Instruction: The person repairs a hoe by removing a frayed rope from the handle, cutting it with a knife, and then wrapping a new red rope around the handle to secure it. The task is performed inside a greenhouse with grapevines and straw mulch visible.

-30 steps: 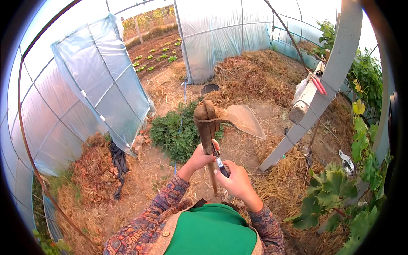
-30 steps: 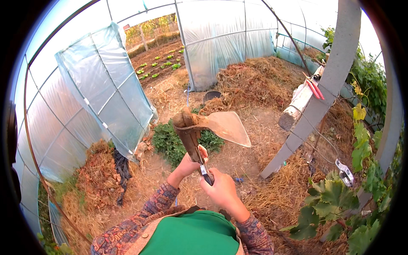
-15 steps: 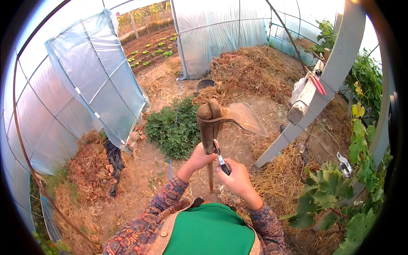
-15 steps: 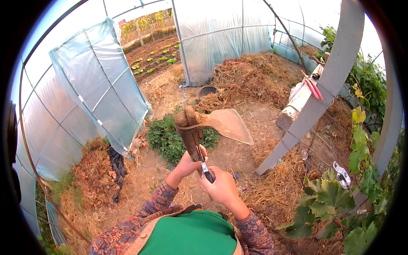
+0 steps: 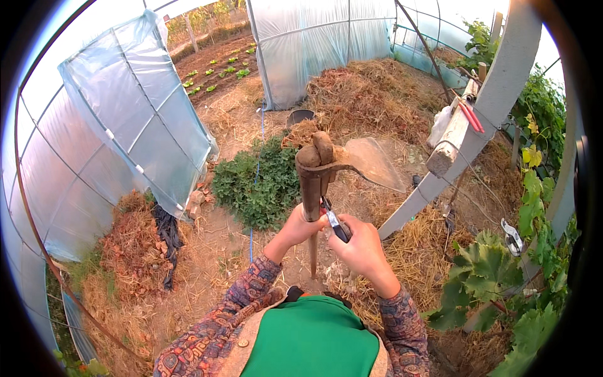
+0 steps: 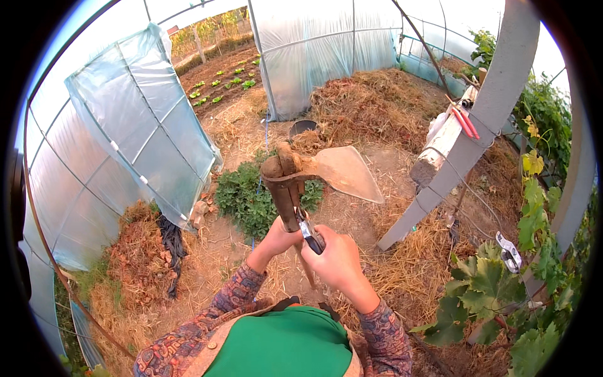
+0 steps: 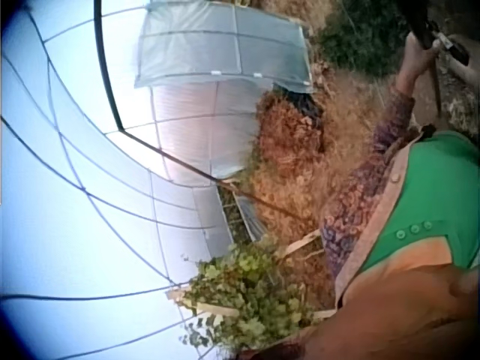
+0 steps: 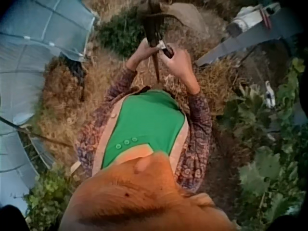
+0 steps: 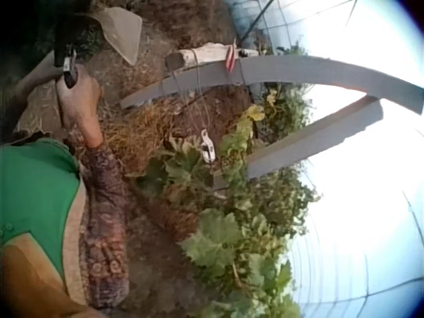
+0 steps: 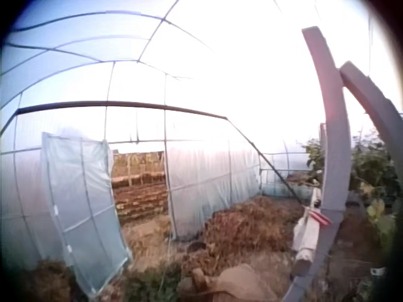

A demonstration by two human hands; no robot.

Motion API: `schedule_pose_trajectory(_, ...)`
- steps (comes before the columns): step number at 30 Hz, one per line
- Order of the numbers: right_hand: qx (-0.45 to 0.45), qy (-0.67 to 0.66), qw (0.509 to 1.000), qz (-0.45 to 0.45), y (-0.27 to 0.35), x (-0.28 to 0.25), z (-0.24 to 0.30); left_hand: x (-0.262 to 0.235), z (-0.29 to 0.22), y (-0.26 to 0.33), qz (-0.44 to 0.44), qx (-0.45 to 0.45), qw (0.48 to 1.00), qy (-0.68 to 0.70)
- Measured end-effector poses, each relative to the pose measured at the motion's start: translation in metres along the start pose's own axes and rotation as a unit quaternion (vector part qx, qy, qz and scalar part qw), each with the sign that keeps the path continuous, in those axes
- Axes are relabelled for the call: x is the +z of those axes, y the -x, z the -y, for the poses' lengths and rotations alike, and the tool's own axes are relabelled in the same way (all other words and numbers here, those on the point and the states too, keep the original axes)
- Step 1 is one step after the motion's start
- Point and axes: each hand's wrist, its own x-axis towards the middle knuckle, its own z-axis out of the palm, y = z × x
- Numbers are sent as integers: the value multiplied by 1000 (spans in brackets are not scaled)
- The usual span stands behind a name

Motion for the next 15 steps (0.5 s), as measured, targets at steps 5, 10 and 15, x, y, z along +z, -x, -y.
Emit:
schedule_pose_trajectory(5,6,-8,1000,-19,3,11,-12,-6,7,-2,51,-10,999,-1)
schedule_pose_trajectory(10,-19,-68,996,-57,3,2,3,-1,9,-1,23,-25,999,23)
schedule_pose_trajectory(15,30,-39,999,-18,10,18,-19,0,8,0,49,-14,998,28)
